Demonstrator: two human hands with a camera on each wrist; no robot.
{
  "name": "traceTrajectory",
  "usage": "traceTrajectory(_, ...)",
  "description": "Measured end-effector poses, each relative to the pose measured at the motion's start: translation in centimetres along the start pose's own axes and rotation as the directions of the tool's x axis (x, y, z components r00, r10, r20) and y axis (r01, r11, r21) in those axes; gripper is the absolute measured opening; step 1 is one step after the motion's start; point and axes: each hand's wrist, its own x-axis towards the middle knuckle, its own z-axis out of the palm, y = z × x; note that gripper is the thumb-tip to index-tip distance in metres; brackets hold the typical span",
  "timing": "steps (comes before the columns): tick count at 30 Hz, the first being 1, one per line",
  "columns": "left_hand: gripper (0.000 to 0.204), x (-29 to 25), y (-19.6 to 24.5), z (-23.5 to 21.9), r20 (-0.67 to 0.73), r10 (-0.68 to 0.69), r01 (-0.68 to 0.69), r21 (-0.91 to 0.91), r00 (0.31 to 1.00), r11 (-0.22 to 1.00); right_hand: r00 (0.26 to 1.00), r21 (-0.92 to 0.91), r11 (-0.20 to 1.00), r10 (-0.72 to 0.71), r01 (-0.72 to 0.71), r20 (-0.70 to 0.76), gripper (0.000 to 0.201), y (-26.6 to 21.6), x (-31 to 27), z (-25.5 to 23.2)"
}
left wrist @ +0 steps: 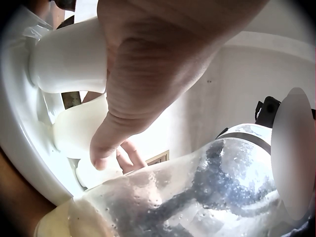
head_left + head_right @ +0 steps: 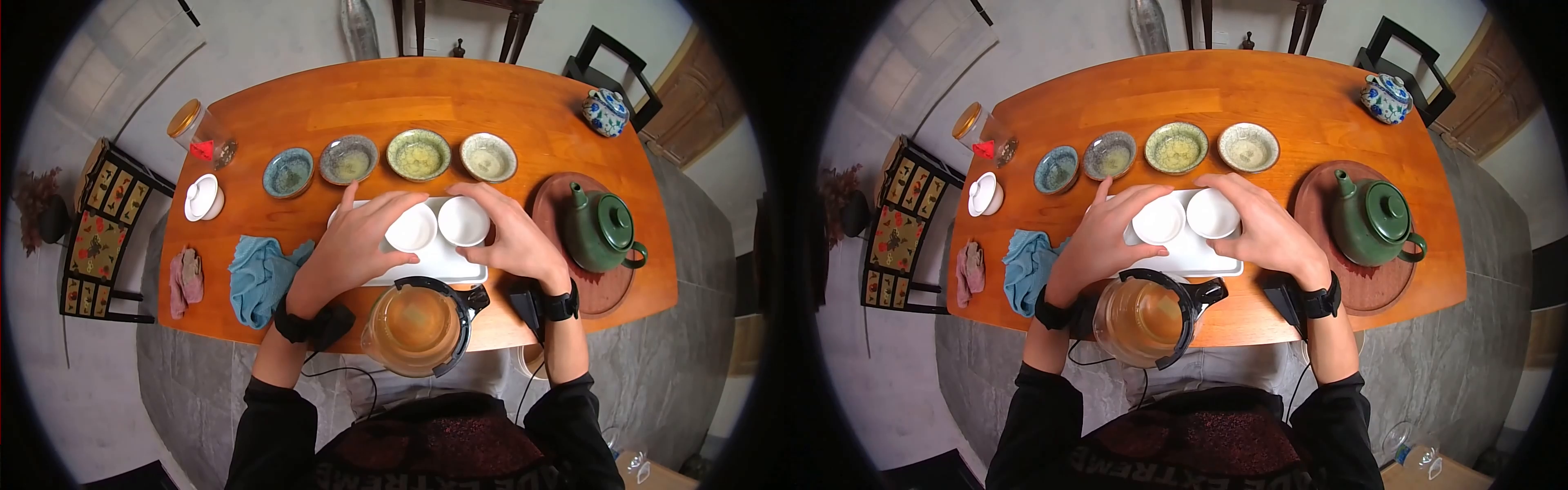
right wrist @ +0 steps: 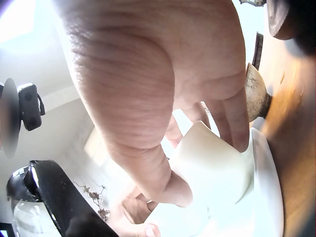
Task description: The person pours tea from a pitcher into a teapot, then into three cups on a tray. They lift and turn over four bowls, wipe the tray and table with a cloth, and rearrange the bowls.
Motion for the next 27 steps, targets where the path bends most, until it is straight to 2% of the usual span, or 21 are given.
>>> traceTrajectory(10,0.078,-0.03,-0.05,-0.14,0.005,-0.014,0.014,-0.011,1.000,1.000,1.000,-0.012,1.000,-0.006,0.006,0.018,0.067,0.26,-0.08,0.06)
traceTrajectory(19,0.076,-0.12,-0.08,-0.28,-0.060,0.016,-0.016,0.002,0.998,1.000,0.999,0.007,1.000,0.025,-0.026,0.042,0.068,-0.17,-0.05,-0.07)
traceTrajectory(22,0.074,-0.11,-0.15,-0.38,-0.049,-0.018,0.018,0.014,0.999,1.000,1.000,-0.012,1.000,0.003,-0.003,0.023,0.067,0.25,-0.07,0.10)
traceTrajectory(27,0.073,-0.16,-0.32,-0.26,-0.048,0.016,-0.017,-0.014,0.999,1.000,1.000,-0.009,1.000,0.014,-0.014,0.024,0.066,0.20,-0.07,0.15)
